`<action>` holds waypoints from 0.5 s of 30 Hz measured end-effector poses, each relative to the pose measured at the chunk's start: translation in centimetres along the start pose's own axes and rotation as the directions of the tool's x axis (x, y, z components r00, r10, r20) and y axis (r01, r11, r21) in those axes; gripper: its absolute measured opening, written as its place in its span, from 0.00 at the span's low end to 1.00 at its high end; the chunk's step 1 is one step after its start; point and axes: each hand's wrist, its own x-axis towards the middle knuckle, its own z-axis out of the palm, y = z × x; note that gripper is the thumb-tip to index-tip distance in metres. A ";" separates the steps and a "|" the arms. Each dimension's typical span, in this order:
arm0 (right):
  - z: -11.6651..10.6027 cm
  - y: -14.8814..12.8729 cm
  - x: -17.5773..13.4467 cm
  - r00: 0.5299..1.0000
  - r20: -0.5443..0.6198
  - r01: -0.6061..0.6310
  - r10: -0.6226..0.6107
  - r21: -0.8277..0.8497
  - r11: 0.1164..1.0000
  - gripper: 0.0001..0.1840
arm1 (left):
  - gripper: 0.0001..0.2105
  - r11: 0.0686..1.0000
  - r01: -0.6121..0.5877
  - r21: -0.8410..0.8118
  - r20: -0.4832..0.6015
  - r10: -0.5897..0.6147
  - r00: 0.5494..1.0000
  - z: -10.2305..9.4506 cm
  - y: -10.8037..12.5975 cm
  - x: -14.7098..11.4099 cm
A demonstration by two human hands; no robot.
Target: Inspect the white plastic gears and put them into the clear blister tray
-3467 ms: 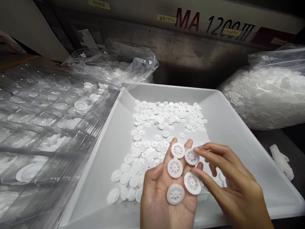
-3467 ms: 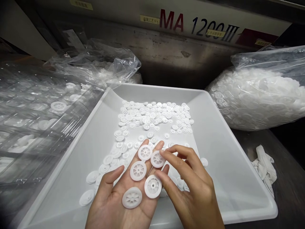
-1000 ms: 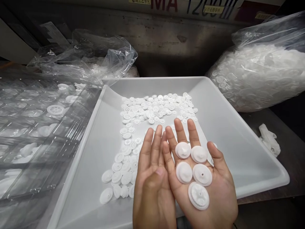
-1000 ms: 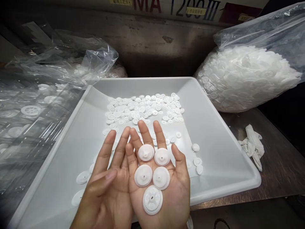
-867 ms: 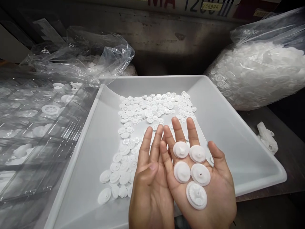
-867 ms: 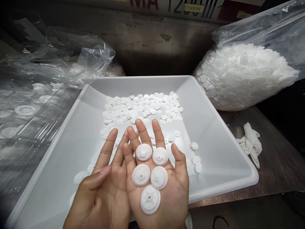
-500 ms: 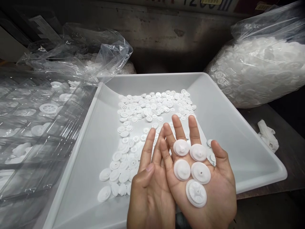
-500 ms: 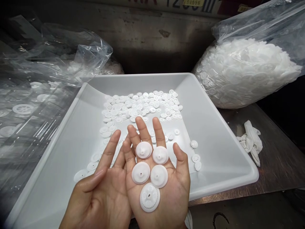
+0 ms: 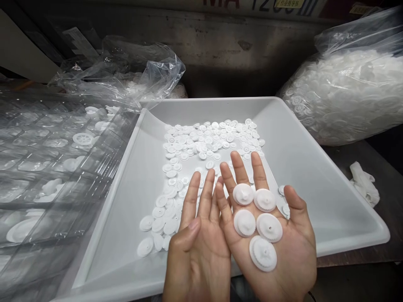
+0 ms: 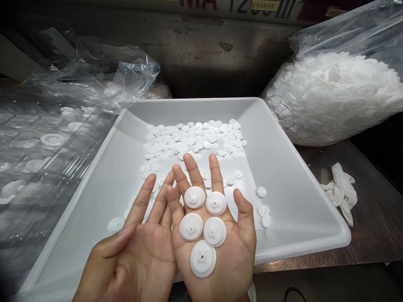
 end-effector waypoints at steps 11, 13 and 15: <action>-0.3 0.2 -0.3 0.997 -0.039 0.053 -0.069 -0.312 0.949 0.23 | 0.18 0.995 -0.079 -0.053 -0.028 0.078 0.997 0.1 -1.3 -0.5; -0.3 0.5 -0.7 0.989 -0.026 0.109 -0.148 -0.554 0.826 0.19 | 0.18 0.994 -0.018 -0.109 -0.005 0.017 1.000 0.5 -1.8 -1.0; 0.0 0.9 -1.3 0.966 0.007 0.166 -0.257 -0.781 0.602 0.15 | 0.19 0.977 0.101 -0.190 0.011 -0.100 0.995 1.1 -2.4 -1.2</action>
